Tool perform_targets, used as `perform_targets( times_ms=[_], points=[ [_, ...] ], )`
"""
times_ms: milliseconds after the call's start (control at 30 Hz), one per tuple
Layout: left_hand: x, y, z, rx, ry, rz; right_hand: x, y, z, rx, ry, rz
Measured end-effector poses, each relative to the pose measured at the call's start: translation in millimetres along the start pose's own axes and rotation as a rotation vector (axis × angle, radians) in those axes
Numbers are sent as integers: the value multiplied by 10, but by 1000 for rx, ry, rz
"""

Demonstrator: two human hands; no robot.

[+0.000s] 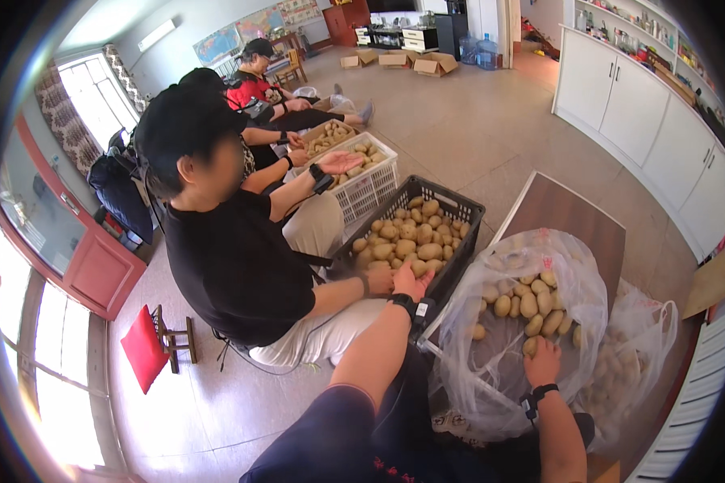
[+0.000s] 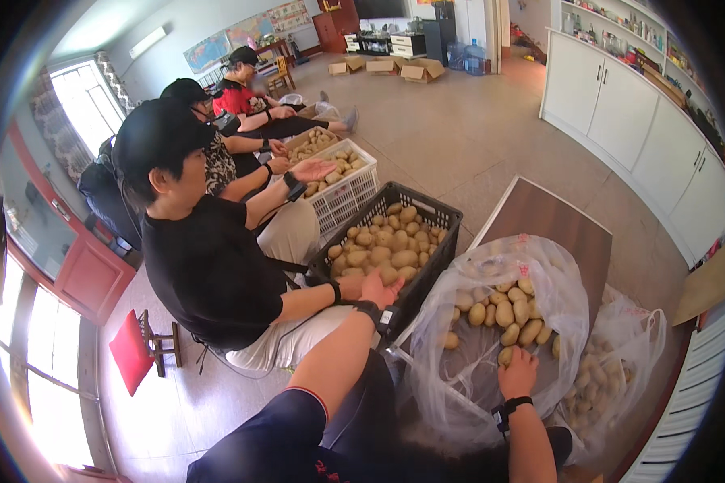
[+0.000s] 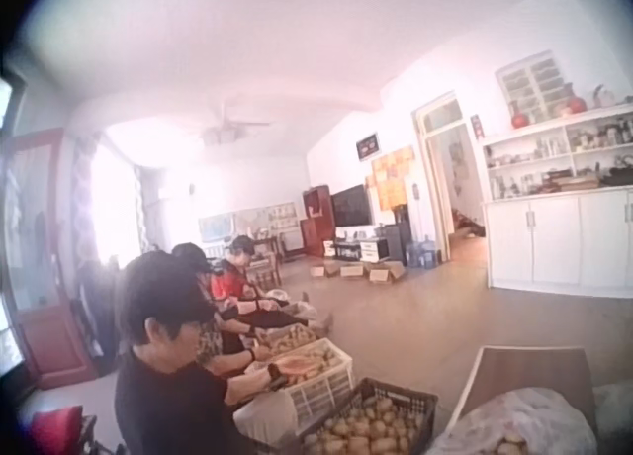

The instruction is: The person sorts potatoes by hand, picking them from a plastic bag and placing them into a plastic crate, while also moving potatoes from the crate back into the bag.

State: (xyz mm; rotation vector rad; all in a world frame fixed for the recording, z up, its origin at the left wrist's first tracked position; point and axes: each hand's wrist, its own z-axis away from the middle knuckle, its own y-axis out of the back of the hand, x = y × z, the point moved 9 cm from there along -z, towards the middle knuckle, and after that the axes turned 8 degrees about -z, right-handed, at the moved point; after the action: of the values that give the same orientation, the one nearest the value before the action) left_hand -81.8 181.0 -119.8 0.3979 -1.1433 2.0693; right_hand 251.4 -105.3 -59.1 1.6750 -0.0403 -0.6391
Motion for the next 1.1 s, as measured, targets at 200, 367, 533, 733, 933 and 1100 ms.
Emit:
perform_targets(
  times_ms=[200,367,533,733,933,1100],
  points=[
    [105,7,45,79,-25,51,-154,-12,49,4,62,-17],
    [45,-24,66,67,-60,60,-115,-23,120,19,88,7],
    [71,78,-9,55,-71,96,-203,25,160,8,83,3],
    [-35,47,12,70,-38,118,-137,57,243,0,60,32],
    [324,-14,62,31,-820,-1127,-185,49,169,2,100,60],
    [561,427,-343,-91,-619,-720,-478,3,94,-11,137,42]
  ],
)
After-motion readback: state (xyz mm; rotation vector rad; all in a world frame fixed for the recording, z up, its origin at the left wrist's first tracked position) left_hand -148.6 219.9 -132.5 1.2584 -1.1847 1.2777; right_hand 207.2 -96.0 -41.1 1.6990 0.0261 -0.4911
